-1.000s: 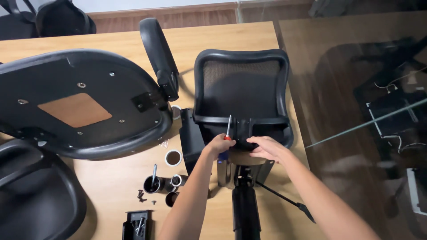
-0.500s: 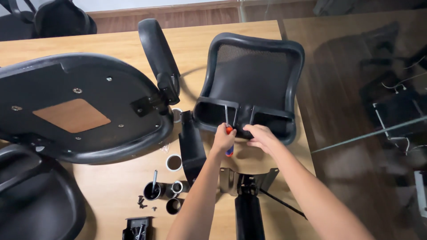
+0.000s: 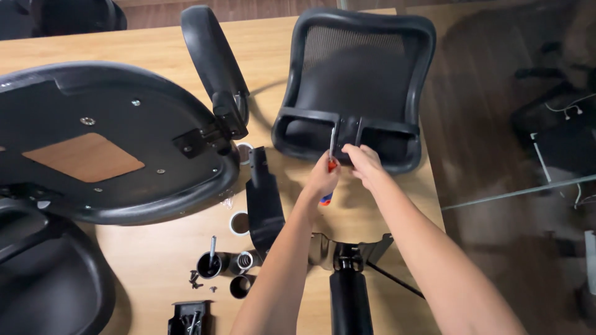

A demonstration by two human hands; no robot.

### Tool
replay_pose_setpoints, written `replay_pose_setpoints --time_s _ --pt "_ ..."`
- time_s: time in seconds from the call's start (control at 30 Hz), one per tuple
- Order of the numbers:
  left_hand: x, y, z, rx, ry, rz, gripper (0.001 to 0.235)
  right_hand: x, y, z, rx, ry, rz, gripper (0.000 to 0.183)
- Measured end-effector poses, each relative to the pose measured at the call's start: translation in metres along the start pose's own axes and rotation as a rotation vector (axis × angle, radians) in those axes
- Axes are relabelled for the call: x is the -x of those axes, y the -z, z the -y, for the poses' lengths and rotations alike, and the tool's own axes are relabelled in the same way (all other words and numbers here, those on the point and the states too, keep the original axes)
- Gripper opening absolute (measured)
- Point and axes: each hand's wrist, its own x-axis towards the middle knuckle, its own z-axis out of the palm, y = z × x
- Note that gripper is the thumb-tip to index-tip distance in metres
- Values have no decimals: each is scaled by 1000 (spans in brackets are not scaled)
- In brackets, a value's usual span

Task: The person assembles an office chair on a conference table, using a screwdriver to drive screws that attach the seat mechanism and mounting brackets to the chair base and seat. They align the metal bracket, hold it in place, and tighten screws by hand and with the screwdriver.

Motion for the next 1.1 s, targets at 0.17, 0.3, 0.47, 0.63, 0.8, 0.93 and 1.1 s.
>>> replay_pose_setpoints --time_s 0.17,0.3,0.47,0.63,0.8,0.93,1.1 --pt "-10 -7 -19 -10 -55 19 23 -35 1 -18 182 230 -205 51" --pt "-19 -15 -21 -53 -121 -9 23 21 -2 30 70 170 -71 36" --pt "-25 -29 -30 -79 -148 -49 24 -3 8 28 -39 182 -24 27" --pt "-14 -36 -61 -67 -77 -52 21 -41 28 31 -82 268 9 24" --pt "-18 -31 -62 -118 -32 -158 18 -48 46 52 -13 214 34 60" --pt "-8 -26 -78 -100 -5 -184 18 -35 53 54 29 178 147 72" --pt "0 -14 -87 41 -19 -155 14 -15 53 42 44 182 187 82"
